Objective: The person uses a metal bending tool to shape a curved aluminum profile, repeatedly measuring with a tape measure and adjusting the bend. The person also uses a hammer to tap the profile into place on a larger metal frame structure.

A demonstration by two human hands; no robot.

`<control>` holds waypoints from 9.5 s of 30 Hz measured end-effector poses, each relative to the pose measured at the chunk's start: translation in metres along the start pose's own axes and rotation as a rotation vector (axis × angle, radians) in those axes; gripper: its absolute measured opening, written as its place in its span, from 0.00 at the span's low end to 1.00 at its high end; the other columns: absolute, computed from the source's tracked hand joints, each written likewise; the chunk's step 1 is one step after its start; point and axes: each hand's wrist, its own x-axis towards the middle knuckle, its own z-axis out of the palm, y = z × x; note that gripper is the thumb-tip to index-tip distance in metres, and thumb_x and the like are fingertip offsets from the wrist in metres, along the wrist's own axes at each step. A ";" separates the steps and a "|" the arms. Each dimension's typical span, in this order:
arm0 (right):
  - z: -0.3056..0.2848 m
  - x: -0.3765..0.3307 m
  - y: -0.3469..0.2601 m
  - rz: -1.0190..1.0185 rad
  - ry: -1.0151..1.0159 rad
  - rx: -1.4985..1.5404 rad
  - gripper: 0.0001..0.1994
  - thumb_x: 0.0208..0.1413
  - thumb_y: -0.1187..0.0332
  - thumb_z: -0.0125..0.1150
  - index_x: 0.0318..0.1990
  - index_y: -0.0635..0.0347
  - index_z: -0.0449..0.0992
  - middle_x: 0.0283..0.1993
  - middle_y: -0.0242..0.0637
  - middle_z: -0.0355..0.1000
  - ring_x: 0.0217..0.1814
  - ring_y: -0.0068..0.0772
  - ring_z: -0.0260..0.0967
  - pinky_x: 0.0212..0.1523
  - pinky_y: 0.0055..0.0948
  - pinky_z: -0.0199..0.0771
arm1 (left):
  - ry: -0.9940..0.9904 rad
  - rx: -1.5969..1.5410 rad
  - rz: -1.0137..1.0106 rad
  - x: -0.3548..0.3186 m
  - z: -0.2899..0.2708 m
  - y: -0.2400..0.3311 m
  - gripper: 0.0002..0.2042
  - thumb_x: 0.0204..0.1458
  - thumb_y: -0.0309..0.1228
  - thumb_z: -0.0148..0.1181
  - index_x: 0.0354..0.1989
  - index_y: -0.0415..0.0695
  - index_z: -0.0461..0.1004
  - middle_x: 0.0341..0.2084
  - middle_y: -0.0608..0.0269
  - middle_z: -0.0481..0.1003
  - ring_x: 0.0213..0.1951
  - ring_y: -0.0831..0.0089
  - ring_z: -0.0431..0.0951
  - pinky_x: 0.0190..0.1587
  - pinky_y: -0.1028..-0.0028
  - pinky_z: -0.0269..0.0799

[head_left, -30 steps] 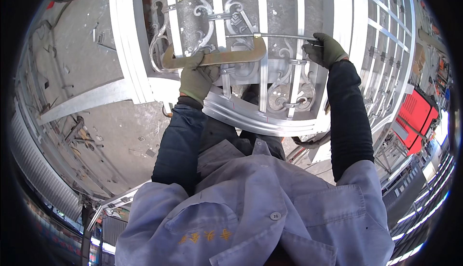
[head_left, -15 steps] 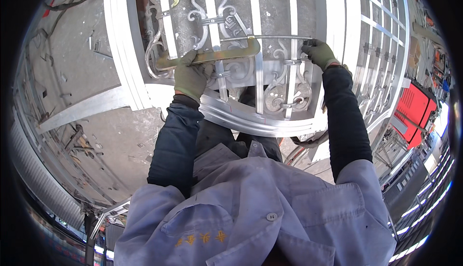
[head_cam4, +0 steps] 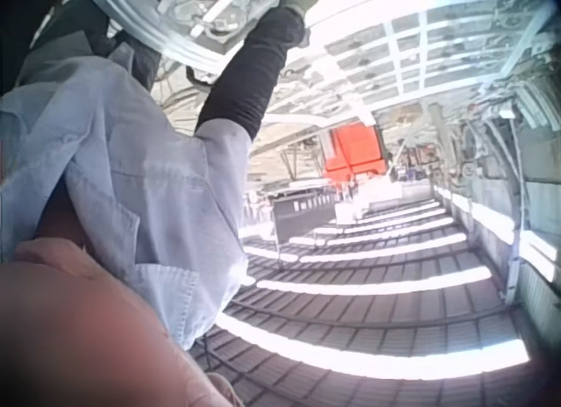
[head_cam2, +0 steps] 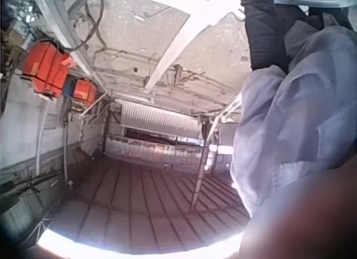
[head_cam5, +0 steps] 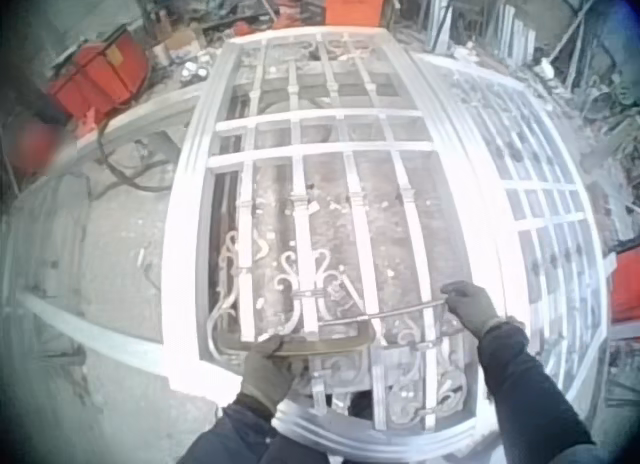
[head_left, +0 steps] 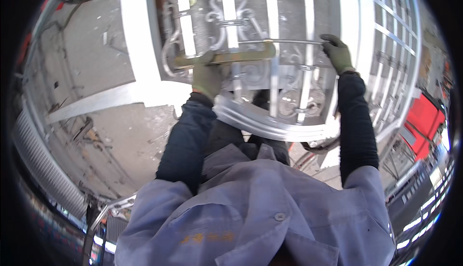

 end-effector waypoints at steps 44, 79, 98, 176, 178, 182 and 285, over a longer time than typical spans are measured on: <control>0.036 -0.025 -0.011 0.063 0.309 0.158 0.22 0.73 0.55 0.68 0.59 0.66 0.88 0.43 0.40 0.90 0.43 0.29 0.87 0.47 0.31 0.84 | -0.145 0.074 0.125 -0.043 0.020 0.008 0.13 0.76 0.38 0.64 0.55 0.40 0.82 0.54 0.48 0.88 0.53 0.56 0.91 0.52 0.60 0.94; 0.055 -0.214 0.122 0.312 0.061 0.007 0.21 0.71 0.52 0.65 0.53 0.63 0.90 0.38 0.35 0.87 0.38 0.29 0.86 0.43 0.33 0.83 | 0.285 0.421 -0.011 -0.120 -0.025 -0.046 0.16 0.77 0.42 0.57 0.55 0.41 0.80 0.46 0.56 0.87 0.42 0.66 0.88 0.50 0.63 0.87; 0.117 -0.354 -0.045 0.101 -0.399 -0.017 0.25 0.75 0.48 0.65 0.50 0.68 0.87 0.39 0.46 0.85 0.42 0.35 0.83 0.48 0.37 0.80 | -0.018 0.849 0.542 -0.217 0.100 0.095 0.17 0.76 0.38 0.62 0.62 0.37 0.77 0.26 0.72 0.65 0.27 0.77 0.68 0.34 0.70 0.70; 0.073 -0.165 0.031 0.346 0.160 0.597 0.16 0.76 0.62 0.65 0.62 0.62 0.83 0.48 0.36 0.88 0.42 0.30 0.87 0.37 0.31 0.83 | 0.107 0.073 0.118 -0.144 -0.044 -0.068 0.23 0.81 0.45 0.54 0.76 0.47 0.68 0.72 0.51 0.76 0.72 0.49 0.78 0.74 0.41 0.77; 0.066 -0.143 0.032 0.330 0.175 0.563 0.16 0.76 0.61 0.67 0.61 0.62 0.84 0.47 0.37 0.89 0.42 0.30 0.88 0.36 0.31 0.83 | 0.110 0.057 0.088 -0.134 -0.042 -0.074 0.22 0.81 0.45 0.55 0.75 0.48 0.69 0.73 0.50 0.76 0.72 0.50 0.78 0.74 0.42 0.77; 0.062 -0.119 0.024 0.363 0.187 0.535 0.17 0.76 0.59 0.67 0.64 0.58 0.84 0.48 0.34 0.89 0.43 0.28 0.88 0.40 0.31 0.84 | 0.147 0.037 0.055 -0.127 -0.034 -0.080 0.19 0.81 0.44 0.56 0.72 0.49 0.71 0.71 0.49 0.77 0.70 0.50 0.79 0.74 0.43 0.77; 0.034 -0.091 0.077 -0.044 0.075 0.125 0.14 0.79 0.63 0.66 0.63 0.54 0.89 0.47 0.25 0.86 0.45 0.17 0.76 0.52 0.25 0.79 | 0.206 0.113 0.036 -0.088 -0.034 -0.095 0.24 0.81 0.43 0.56 0.74 0.37 0.70 0.64 0.49 0.77 0.66 0.51 0.81 0.70 0.49 0.83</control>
